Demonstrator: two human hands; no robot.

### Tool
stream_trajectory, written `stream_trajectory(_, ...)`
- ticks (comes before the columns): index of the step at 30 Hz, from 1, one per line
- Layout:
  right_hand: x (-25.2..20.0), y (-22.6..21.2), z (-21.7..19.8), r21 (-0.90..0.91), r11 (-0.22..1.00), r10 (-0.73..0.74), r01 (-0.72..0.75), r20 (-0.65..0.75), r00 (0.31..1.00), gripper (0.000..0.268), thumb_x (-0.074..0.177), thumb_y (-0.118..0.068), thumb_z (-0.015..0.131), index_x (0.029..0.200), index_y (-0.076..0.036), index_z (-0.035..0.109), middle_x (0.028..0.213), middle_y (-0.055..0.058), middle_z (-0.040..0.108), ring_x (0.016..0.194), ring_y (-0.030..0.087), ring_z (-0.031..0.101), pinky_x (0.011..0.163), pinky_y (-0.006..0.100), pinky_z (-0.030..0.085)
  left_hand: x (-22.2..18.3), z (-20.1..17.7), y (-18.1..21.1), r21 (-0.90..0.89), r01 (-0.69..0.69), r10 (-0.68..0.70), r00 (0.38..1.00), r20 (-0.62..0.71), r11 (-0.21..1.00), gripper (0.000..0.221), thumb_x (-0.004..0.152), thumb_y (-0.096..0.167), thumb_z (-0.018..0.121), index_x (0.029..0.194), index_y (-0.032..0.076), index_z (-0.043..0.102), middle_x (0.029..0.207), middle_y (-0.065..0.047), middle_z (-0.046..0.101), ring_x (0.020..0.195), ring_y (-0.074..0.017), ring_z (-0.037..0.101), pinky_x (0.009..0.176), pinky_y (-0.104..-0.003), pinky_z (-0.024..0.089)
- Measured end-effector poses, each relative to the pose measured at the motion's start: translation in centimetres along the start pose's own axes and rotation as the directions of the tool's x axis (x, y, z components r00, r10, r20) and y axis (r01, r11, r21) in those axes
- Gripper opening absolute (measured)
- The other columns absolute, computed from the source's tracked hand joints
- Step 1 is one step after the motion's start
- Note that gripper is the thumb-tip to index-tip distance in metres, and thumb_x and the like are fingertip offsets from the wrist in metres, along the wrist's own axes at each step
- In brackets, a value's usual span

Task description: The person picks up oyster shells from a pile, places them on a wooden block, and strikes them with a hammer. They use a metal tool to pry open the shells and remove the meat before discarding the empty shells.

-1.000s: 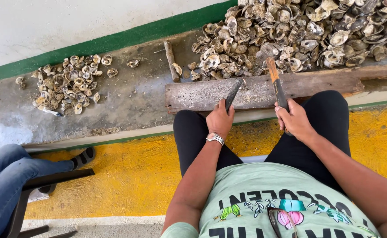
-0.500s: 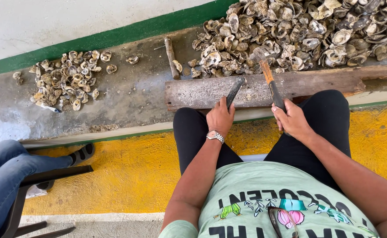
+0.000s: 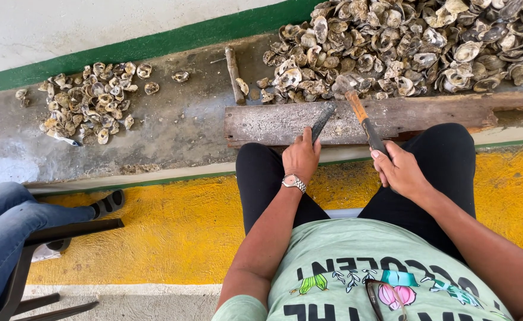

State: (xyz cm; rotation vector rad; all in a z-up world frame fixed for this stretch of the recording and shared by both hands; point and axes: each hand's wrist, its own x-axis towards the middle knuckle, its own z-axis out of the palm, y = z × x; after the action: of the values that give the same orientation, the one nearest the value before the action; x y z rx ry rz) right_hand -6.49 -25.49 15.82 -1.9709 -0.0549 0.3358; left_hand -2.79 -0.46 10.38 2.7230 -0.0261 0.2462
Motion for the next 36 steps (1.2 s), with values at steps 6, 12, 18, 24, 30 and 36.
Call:
stream_trajectory(6,-2.2,-2.8,-0.7,-0.120,0.992,-0.032,0.031,-0.001,0.999,0.030,0.107,-0.027,0.052,0.103,0.003,0.056,0.067,0.005,0.056,0.049,0.013,0.056,0.045,0.031,0.048,0.0,0.8,-0.2,0.003,-0.009,0.009,0.999,-0.048,1.000,0.045,0.100,0.037,0.059,0.134,0.006,0.057,0.084,-0.014,0.072,0.062,-0.0311,0.071,0.053,-0.043,0.056)
stream_trajectory(12,-3.3,-4.2,-0.6,-0.249,0.962,-0.118,0.107,-0.026,0.993,0.029,0.104,-0.028,0.053,0.110,0.000,0.057,0.062,0.009,0.059,0.049,0.017,0.060,0.048,0.036,0.048,0.1,0.8,0.0,0.014,0.000,0.001,0.999,-0.042,1.000,0.046,0.100,0.037,0.059,0.133,0.006,0.057,0.084,-0.014,0.071,0.063,-0.0323,0.071,0.055,-0.044,0.056)
stream_trajectory(18,-2.2,-1.8,0.4,-0.275,0.961,-0.023,0.018,-0.014,1.000,0.030,0.102,-0.029,0.054,0.110,-0.001,0.057,0.062,0.012,0.062,0.049,0.023,0.063,0.049,0.038,0.050,0.0,0.4,0.0,-0.009,-0.006,0.006,0.999,-0.036,1.000,0.046,0.099,0.036,0.060,0.134,0.006,0.056,0.083,-0.015,0.071,0.063,-0.0330,0.071,0.055,-0.044,0.056)
stream_trajectory(24,-1.6,1.0,0.9,-0.330,0.936,-0.144,0.121,-0.046,0.989,0.031,0.106,-0.029,0.053,0.110,0.001,0.058,0.064,0.012,0.062,0.054,0.021,0.063,0.053,0.039,0.049,-0.3,0.4,0.2,0.020,-0.013,0.014,0.998,-0.061,1.000,0.043,0.099,0.037,0.060,0.130,0.007,0.058,0.082,-0.015,0.071,0.063,-0.0335,0.071,0.055,-0.044,0.056)
stream_trajectory(30,-2.5,-1.0,1.1,-0.163,0.974,-0.171,0.159,-0.063,0.983,0.036,0.102,-0.031,0.052,0.120,0.000,0.056,0.065,0.013,0.061,0.052,0.024,0.061,0.050,0.039,0.049,0.0,-0.1,0.3,0.009,0.005,-0.005,1.000,0.001,1.000,0.043,0.102,0.036,0.058,0.133,0.005,0.055,0.082,-0.015,0.070,0.061,-0.0320,0.071,0.052,-0.042,0.056)
stream_trajectory(36,-1.2,1.5,1.6,-0.307,0.950,-0.080,0.065,-0.036,0.996,0.033,0.104,-0.032,0.054,0.107,0.001,0.059,0.063,0.015,0.062,0.053,0.026,0.061,0.052,0.041,0.048,0.2,-0.7,0.7,0.009,0.033,-0.033,0.998,0.060,0.999,0.044,0.102,0.036,0.057,0.134,0.005,0.054,0.084,-0.015,0.071,0.062,-0.0318,0.071,0.053,-0.043,0.057)
